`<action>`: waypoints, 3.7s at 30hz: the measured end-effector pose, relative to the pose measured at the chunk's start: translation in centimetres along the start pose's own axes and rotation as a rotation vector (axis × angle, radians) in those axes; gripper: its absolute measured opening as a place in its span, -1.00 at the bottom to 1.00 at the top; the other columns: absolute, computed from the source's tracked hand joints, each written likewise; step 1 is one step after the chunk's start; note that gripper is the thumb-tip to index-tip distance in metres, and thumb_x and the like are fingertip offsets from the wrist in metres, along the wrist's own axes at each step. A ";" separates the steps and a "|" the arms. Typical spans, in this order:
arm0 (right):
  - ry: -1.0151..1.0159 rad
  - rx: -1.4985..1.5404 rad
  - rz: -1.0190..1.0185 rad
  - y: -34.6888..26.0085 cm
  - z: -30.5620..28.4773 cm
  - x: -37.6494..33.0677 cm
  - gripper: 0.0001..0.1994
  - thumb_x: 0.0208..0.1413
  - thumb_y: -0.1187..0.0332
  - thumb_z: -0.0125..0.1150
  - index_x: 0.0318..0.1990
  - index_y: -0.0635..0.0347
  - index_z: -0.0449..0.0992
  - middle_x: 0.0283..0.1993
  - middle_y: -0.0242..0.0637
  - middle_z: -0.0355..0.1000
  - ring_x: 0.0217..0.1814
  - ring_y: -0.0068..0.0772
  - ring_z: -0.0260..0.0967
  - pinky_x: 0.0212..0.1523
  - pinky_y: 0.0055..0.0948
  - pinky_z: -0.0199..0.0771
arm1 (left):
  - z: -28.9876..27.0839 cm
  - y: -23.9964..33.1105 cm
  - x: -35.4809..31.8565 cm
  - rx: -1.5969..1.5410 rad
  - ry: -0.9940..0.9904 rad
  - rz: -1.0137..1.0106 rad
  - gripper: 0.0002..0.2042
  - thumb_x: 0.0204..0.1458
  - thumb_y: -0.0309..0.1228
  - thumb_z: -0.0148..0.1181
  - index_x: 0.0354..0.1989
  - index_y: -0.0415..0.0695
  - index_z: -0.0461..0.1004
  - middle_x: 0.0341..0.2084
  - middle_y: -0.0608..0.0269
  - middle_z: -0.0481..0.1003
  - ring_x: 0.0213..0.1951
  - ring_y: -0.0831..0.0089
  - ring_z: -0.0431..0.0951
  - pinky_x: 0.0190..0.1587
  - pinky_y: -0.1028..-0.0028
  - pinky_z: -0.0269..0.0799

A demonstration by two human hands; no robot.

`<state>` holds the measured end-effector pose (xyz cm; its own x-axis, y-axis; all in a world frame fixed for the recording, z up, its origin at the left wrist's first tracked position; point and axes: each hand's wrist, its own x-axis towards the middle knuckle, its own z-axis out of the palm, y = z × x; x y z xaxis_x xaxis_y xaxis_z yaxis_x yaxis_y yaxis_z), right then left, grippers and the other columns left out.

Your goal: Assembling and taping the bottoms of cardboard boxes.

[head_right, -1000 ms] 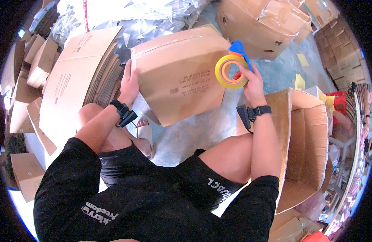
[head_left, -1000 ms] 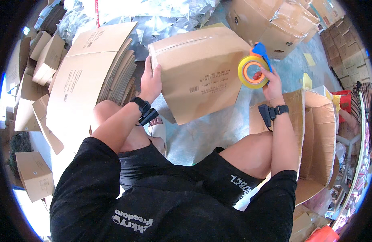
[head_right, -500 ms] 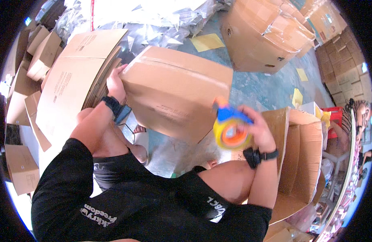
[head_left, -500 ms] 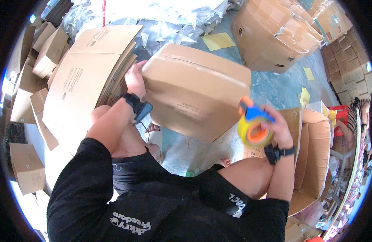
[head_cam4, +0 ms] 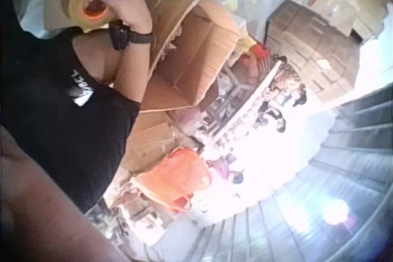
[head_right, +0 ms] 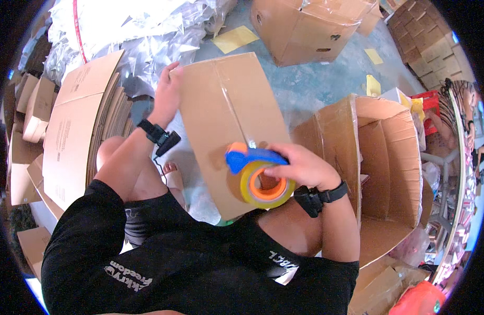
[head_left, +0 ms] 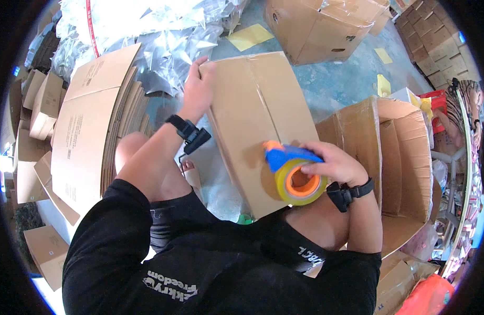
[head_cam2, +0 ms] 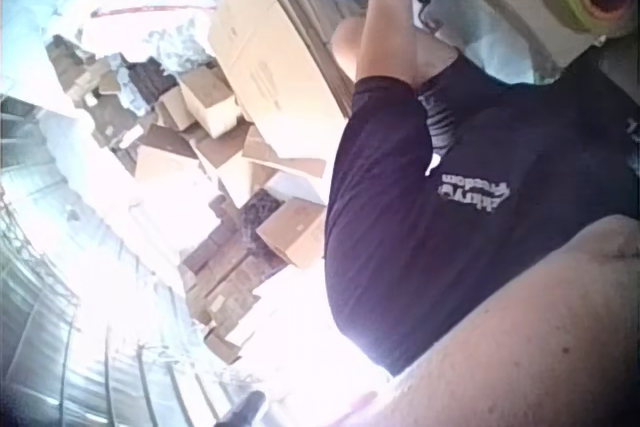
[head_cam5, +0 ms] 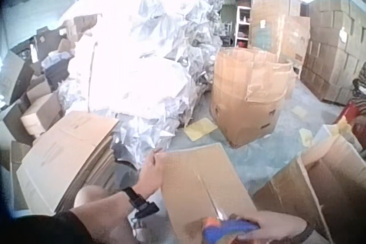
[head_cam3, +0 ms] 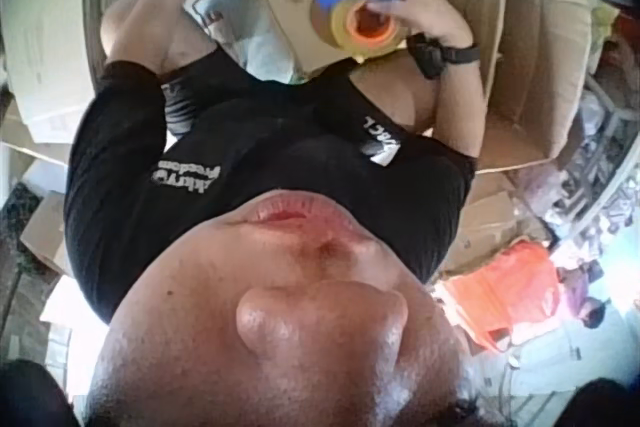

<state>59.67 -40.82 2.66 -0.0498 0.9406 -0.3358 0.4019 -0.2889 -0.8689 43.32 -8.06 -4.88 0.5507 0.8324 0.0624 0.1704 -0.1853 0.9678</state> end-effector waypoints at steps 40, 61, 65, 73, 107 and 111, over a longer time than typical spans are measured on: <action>0.624 -0.618 -0.292 -2.3 3.7 0.9 -0.16 -0.23 0.37 0.44 0.38 -0.14 0.38 -0.32 -0.19 0.36 -0.37 -0.10 0.41 -0.35 -0.21 0.51 | 1.4 4.4 -8.3 -0.452 -0.773 -0.673 -0.64 0.36 -0.18 0.10 -0.03 -0.28 0.58 -0.20 0.21 0.62 -0.21 0.53 0.60 -0.04 0.48 0.52; 0.646 -0.522 -0.046 -1.6 2.9 -8.2 -0.36 -0.20 0.66 0.40 0.11 -0.19 0.65 -0.25 -0.18 0.34 -0.22 -0.07 0.39 -0.17 -0.25 0.47 | -3.9 5.9 -2.2 0.144 -0.496 -0.019 -0.70 0.23 -0.29 0.23 -0.17 -0.34 0.66 -0.39 0.17 0.69 -0.26 0.51 0.62 -0.03 0.49 0.46; 0.641 -0.441 0.041 -0.2 2.7 -9.2 -0.33 -0.24 0.68 0.42 0.13 -0.13 0.64 -0.20 -0.16 0.38 -0.16 -0.07 0.41 -0.11 -0.25 0.47 | -4.9 5.0 -1.6 0.099 -0.514 -0.130 -0.69 0.22 -0.27 0.24 -0.15 -0.33 0.66 -0.39 0.16 0.69 -0.27 0.53 0.59 -0.04 0.50 0.43; 0.623 -0.466 0.210 1.0 2.6 -10.2 -0.45 -0.08 0.63 0.38 0.11 -0.11 0.64 -0.21 -0.12 0.36 -0.15 -0.07 0.41 -0.07 -0.23 0.46 | -3.3 1.1 -1.1 0.247 -0.513 -0.152 -0.71 0.19 -0.35 0.23 -0.12 -0.38 0.65 -0.37 0.12 0.69 -0.31 0.50 0.61 -0.13 0.44 0.52; -0.032 -0.632 -0.045 -0.6 5.4 16.3 -0.74 -0.22 0.40 0.26 -0.28 0.18 0.69 -0.31 0.07 0.58 -0.22 0.13 0.57 -0.15 -0.07 0.59 | 4.0 -4.8 -1.9 0.492 0.180 0.292 -0.27 0.19 -0.38 0.04 0.40 -0.60 -0.12 0.40 -0.67 -0.22 0.46 -0.50 -0.25 0.50 -0.07 -0.27; 0.019 -0.674 -0.030 -1.4 4.5 16.6 -0.79 -0.19 0.44 0.23 -0.33 0.21 0.67 -0.28 0.07 0.59 -0.16 0.14 0.56 -0.08 -0.05 0.58 | 5.3 -3.3 -6.4 0.423 0.092 0.427 -0.25 0.15 -0.40 0.06 0.40 -0.61 -0.13 0.40 -0.68 -0.26 0.45 -0.55 -0.33 0.48 -0.19 -0.35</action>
<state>54.16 -25.56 -3.32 -0.0564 0.9514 -0.3029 0.8835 -0.0938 -0.4590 43.58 -15.55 -9.73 0.5722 0.6771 0.4627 0.2708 -0.6886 0.6727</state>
